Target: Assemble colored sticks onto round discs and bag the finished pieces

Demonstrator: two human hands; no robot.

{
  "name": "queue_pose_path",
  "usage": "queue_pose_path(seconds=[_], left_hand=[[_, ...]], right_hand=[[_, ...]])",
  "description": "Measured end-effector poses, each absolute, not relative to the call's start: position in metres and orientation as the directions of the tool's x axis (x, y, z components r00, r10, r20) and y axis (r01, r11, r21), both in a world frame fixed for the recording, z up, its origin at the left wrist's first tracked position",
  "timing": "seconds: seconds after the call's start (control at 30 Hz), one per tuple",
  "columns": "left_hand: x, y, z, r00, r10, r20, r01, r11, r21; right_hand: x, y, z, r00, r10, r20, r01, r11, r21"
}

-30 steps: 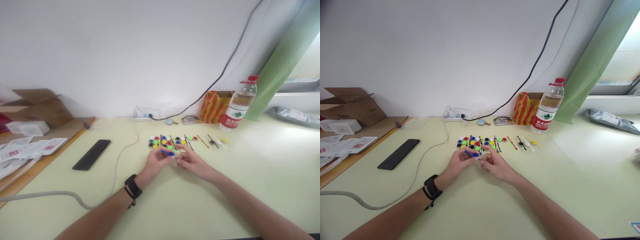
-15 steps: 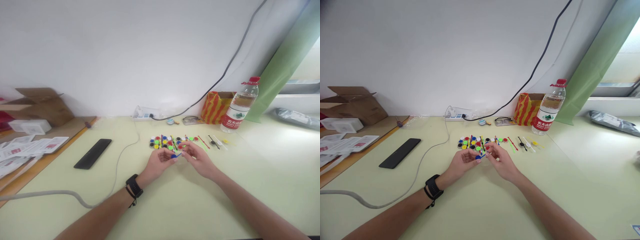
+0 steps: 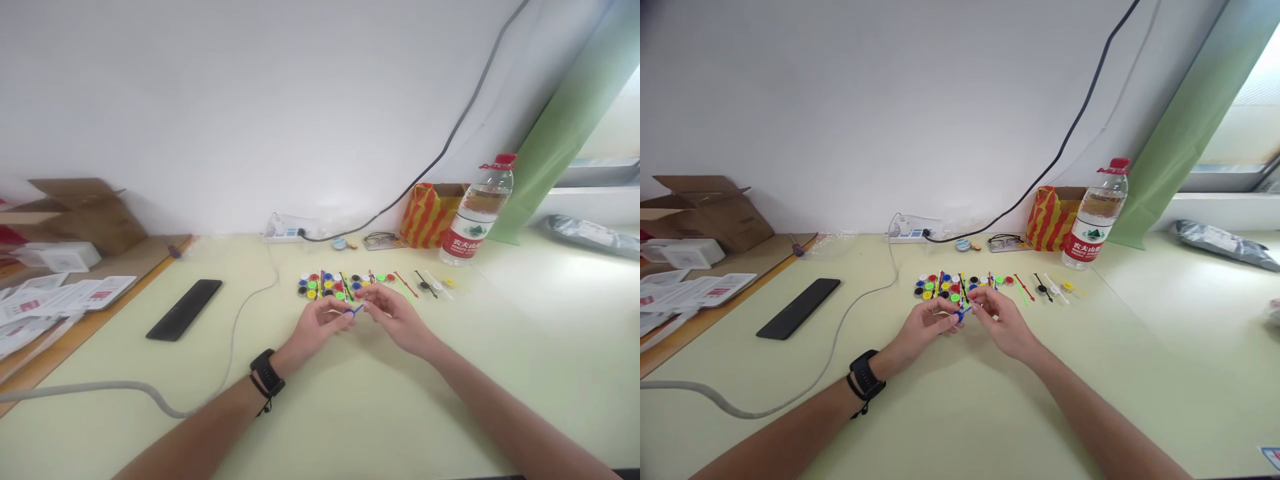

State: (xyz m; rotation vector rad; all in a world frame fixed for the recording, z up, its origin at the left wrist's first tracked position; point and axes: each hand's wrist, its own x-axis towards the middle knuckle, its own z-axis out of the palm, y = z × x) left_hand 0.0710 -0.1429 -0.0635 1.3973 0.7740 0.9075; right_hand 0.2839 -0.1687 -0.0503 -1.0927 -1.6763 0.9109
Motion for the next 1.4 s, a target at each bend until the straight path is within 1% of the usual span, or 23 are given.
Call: queue_pose_path(seconds=[0.13,0.2,0.27,0.37,0.47,0.57,0.73,0.77,0.87,0.93,1.13,1.27,1.4], left_hand=[[0.070,-0.143,-0.059,0.459,0.887,0.038,-0.135,0.028,0.990],[0.070,-0.142,-0.059,0.442,0.897,0.025,-0.159,0.051,0.986],[0.071,-0.141,-0.061,0.414,0.910,0.035,-0.183,0.045,0.982],[0.071,-0.137,-0.065,0.387,0.919,0.072,-0.199,0.007,0.980],[0.070,-0.136,-0.068,0.389,0.918,0.070,-0.184,0.003,0.983],[0.070,-0.136,-0.068,0.386,0.920,0.066,-0.187,0.008,0.982],[0.071,-0.136,-0.066,0.367,0.929,0.055,-0.197,0.019,0.980],[0.071,-0.136,-0.067,0.366,0.929,0.054,-0.195,0.020,0.981],[0.070,-0.135,-0.068,0.357,0.933,0.050,-0.191,0.021,0.981],[0.070,-0.135,-0.068,0.346,0.937,0.042,-0.189,0.026,0.982],[0.070,-0.135,-0.067,0.340,0.940,0.022,-0.163,0.036,0.986],[0.071,-0.137,-0.066,0.367,0.930,0.026,-0.155,0.034,0.987],[0.071,-0.138,-0.065,0.394,0.919,0.015,-0.143,0.046,0.989]], right_hand=[[0.285,-0.165,-0.055,-0.161,0.937,0.309,0.273,0.343,-0.899],[0.286,-0.165,-0.056,-0.114,0.926,0.359,0.335,0.376,-0.864],[0.286,-0.166,-0.056,-0.107,0.908,0.406,0.403,0.413,-0.817],[0.287,-0.170,-0.055,-0.187,0.878,0.441,0.443,0.476,-0.760],[0.286,-0.174,-0.054,-0.269,0.860,0.433,0.444,0.510,-0.737],[0.282,-0.177,-0.055,-0.288,0.878,0.382,0.391,0.472,-0.790],[0.277,-0.176,-0.059,-0.182,0.936,0.300,0.233,0.337,-0.912],[0.277,-0.175,-0.058,-0.190,0.944,0.271,0.219,0.310,-0.925],[0.282,-0.173,-0.053,-0.357,0.922,0.151,0.181,0.227,-0.957],[0.286,-0.172,-0.048,-0.434,0.895,0.109,0.141,0.186,-0.972],[0.282,-0.172,-0.043,-0.246,0.961,0.123,0.077,0.146,-0.986],[0.277,-0.172,-0.048,-0.235,0.953,0.190,0.055,0.208,-0.977],[0.277,-0.173,-0.052,-0.240,0.944,0.228,0.098,0.257,-0.962]])
